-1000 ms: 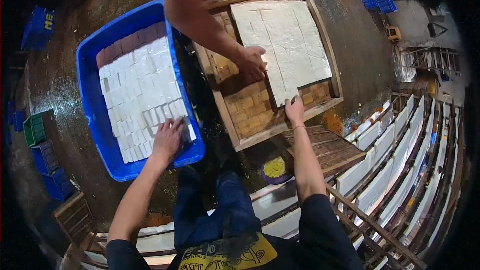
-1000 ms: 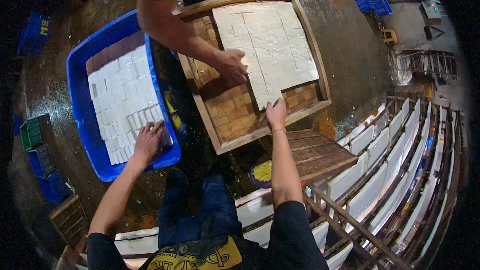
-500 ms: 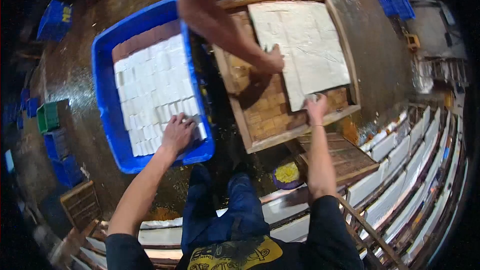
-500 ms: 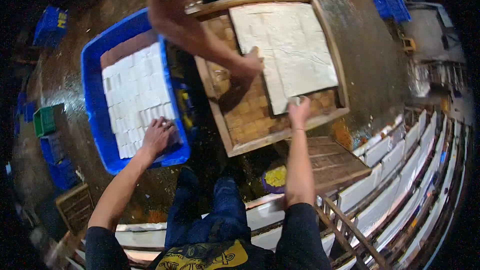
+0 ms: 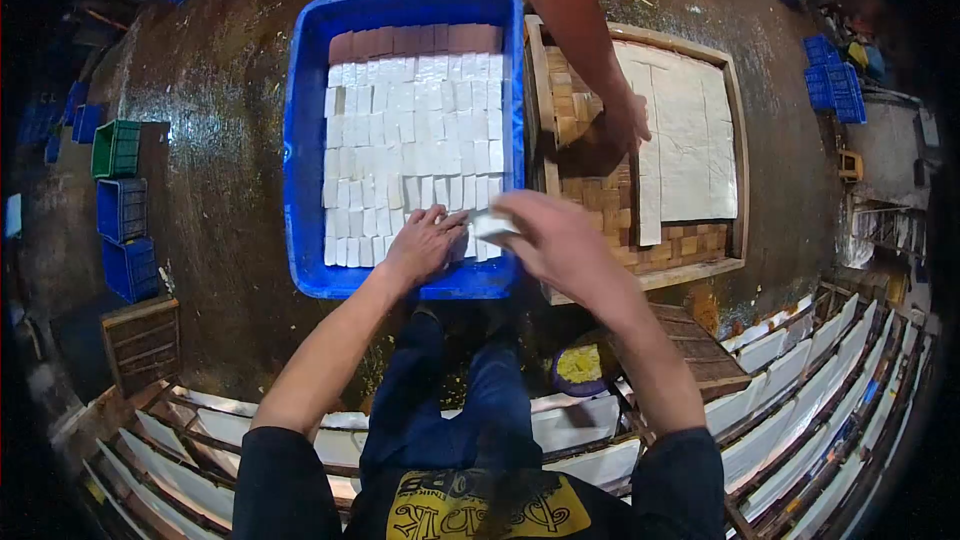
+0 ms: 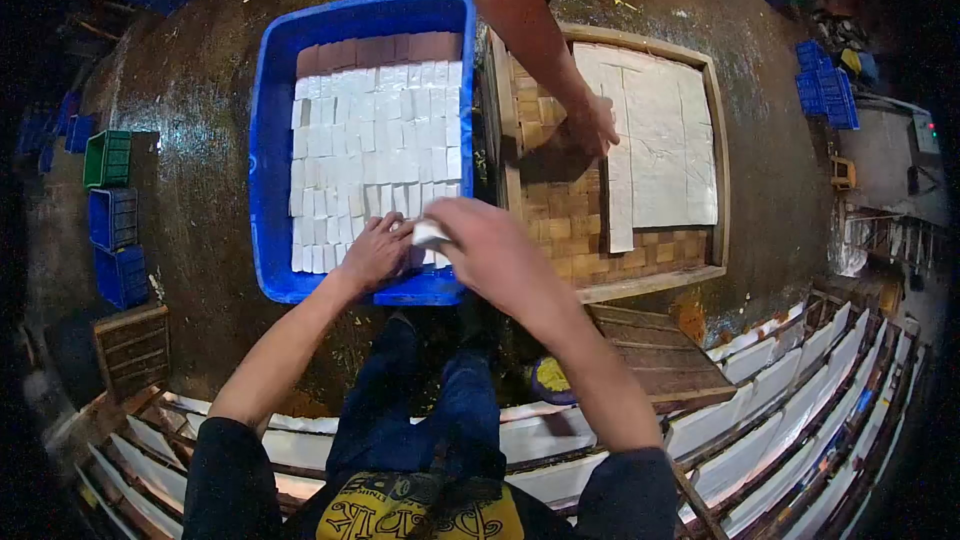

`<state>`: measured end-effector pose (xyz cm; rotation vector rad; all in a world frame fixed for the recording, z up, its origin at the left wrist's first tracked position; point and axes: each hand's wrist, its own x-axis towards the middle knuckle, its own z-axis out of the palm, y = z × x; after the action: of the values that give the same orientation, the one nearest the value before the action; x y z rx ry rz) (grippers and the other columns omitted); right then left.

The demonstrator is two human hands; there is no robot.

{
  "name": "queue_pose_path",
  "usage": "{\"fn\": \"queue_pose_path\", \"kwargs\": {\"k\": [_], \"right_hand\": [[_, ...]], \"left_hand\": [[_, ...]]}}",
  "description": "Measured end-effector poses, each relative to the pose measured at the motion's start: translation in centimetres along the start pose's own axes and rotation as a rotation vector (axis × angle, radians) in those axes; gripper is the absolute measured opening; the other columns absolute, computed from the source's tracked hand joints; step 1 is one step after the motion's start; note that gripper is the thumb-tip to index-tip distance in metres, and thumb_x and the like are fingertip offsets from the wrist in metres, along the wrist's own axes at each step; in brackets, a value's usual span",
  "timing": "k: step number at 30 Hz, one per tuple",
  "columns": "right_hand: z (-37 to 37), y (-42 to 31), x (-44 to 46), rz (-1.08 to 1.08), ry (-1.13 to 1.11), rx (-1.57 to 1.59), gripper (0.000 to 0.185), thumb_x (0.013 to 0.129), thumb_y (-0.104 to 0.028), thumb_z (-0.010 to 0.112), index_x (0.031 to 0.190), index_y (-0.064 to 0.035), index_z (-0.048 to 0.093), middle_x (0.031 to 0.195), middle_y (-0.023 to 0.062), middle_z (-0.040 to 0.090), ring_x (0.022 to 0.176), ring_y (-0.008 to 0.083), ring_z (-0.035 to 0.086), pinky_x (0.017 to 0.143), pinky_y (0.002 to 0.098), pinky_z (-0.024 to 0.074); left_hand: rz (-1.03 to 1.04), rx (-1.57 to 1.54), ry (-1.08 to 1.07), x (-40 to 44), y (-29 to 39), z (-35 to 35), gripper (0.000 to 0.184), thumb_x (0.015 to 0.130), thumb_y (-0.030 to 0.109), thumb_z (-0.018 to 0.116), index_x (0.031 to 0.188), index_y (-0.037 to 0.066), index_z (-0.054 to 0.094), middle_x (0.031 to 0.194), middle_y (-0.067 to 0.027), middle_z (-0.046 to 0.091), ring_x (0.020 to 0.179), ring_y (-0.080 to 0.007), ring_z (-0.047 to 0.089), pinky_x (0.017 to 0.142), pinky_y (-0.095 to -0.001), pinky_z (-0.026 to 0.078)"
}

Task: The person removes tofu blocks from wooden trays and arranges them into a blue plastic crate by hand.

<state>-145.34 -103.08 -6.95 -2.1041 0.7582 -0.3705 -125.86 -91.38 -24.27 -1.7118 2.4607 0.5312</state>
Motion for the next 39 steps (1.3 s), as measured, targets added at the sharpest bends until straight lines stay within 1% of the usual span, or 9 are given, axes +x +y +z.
{"fn": "queue_pose_path", "kwargs": {"k": [3, 11, 14, 17, 20, 24, 32, 36, 39], "right_hand": [[5.3, 3.0, 4.9, 0.027, -0.336, -0.395, 0.017, 0.073, -0.003, 0.069, 0.089, -0.0021, 0.063, 0.088, 0.0187, 0.066, 0.087, 0.0360, 0.064, 0.075, 0.0439, 0.0509], [11.7, 9.3, 5.7, 0.107, -0.544, -0.588, 0.009, 0.078, -0.010, 0.063, 0.084, -0.0029, 0.066, 0.085, 0.0188, 0.066, 0.088, 0.0357, 0.065, 0.077, 0.0447, 0.0537], [9.1, 7.1, 4.6, 0.108, -0.374, -0.513, 0.029, 0.070, -0.001, 0.068, 0.098, -0.0009, 0.065, 0.092, 0.0198, 0.067, 0.091, 0.0362, 0.064, 0.080, 0.0437, 0.0523], [2.5, 1.1, 2.5, 0.002, 0.005, -0.254, 0.033, 0.074, -0.001, 0.068, 0.107, -0.0008, 0.064, 0.093, 0.0208, 0.065, 0.087, 0.0333, 0.065, 0.081, 0.0390, 0.0525], [-3.7, -0.3, -2.8, 0.332, 0.274, -0.004, 0.031, 0.079, -0.004, 0.069, 0.109, -0.0008, 0.064, 0.097, 0.0144, 0.068, 0.086, 0.0231, 0.066, 0.078, 0.0319, 0.0525], [-9.5, 7.0, -12.0, 0.683, 0.549, -0.028, 0.027, 0.082, -0.012, 0.067, 0.105, 0.0009, 0.065, 0.096, 0.0152, 0.069, 0.080, 0.0200, 0.067, 0.072, 0.0315, 0.0533], [-15.8, 35.8, -28.4, 1.028, 0.869, -0.160, 0.032, 0.080, -0.016, 0.065, 0.105, 0.0021, 0.066, 0.093, 0.0147, 0.070, 0.087, 0.0220, 0.067, 0.077, 0.0327, 0.0520], [-17.4, 46.9, -29.3, 1.148, 1.091, -0.111, 0.042, 0.080, -0.023, 0.068, 0.113, 0.0033, 0.063, 0.094, 0.0156, 0.070, 0.085, 0.0226, 0.067, 0.078, 0.0322, 0.0518], [-19.0, 49.0, -26.1, 1.364, 1.240, 0.273, 0.062, 0.077, -0.032, 0.074, 0.126, 0.0020, 0.056, 0.107, 0.0189, 0.067, 0.096, 0.0267, 0.065, 0.084, 0.0361, 0.0496]], "left_hand": [[0.009, -0.089, 0.048, -0.8, -0.4, 0.0, 0.046, 0.079, 0.015, 0.060, 0.125, 0.013, 0.057, 0.138, 0.0025, 0.049, 0.121, -0.0243, 0.045, 0.097, -0.0388, 0.039], [-0.003, -0.311, 0.073, -2.2, -0.9, -1.7, 0.058, 0.068, 0.009, 0.067, 0.125, 0.010, 0.057, 0.137, -0.0060, 0.048, 0.120, -0.0274, 0.046, 0.097, -0.0414, 0.042], [-0.029, -0.312, 0.219, -2.3, -0.9, -2.0, 0.055, 0.068, 0.007, 0.067, 0.122, 0.009, 0.058, 0.129, -0.0069, 0.052, 0.116, -0.0282, 0.048, 0.096, -0.0417, 0.043], [-0.002, -0.412, 0.093, -0.5, -0.3, -3.3, 0.049, 0.070, 0.006, 0.065, 0.118, 0.009, 0.059, 0.122, -0.0090, 0.053, 0.113, -0.0305, 0.049, 0.096, -0.0413, 0.043], [0.086, -0.349, 0.151, 2.6, 1.3, -2.7, 0.039, 0.070, 0.005, 0.063, 0.109, 0.004, 0.061, 0.115, -0.0136, 0.054, 0.108, -0.0321, 0.051, 0.093, -0.0412, 0.044], [0.167, -0.262, 0.248, 4.9, 2.9, -1.2, 0.047, 0.067, 0.005, 0.059, 0.114, -0.002, 0.059, 0.118, -0.0192, 0.055, 0.109, -0.0337, 0.051, 0.094, -0.0403, 0.045], [0.076, -0.261, 0.108, 3.7, 5.4, -2.7, 0.045, 0.070, 0.001, 0.056, 0.114, -0.008, 0.054, 0.123, -0.0266, 0.051, 0.118, -0.0433, 0.046, 0.104, -0.0478, 0.038], [-0.109, -0.514, -0.285, 3.3, 4.8, -2.3, 0.042, 0.075, 0.000, 0.054, 0.117, -0.006, 0.054, 0.126, -0.0290, 0.049, 0.119, -0.0455, 0.045, 0.103, -0.0498, 0.037], [-0.187, -0.473, -0.338, 3.8, 5.8, -3.5, 0.040, 0.079, 0.000, 0.053, 0.118, -0.003, 0.054, 0.129, -0.0286, 0.048, 0.120, -0.0451, 0.045, 0.103, -0.0482, 0.037]]}}
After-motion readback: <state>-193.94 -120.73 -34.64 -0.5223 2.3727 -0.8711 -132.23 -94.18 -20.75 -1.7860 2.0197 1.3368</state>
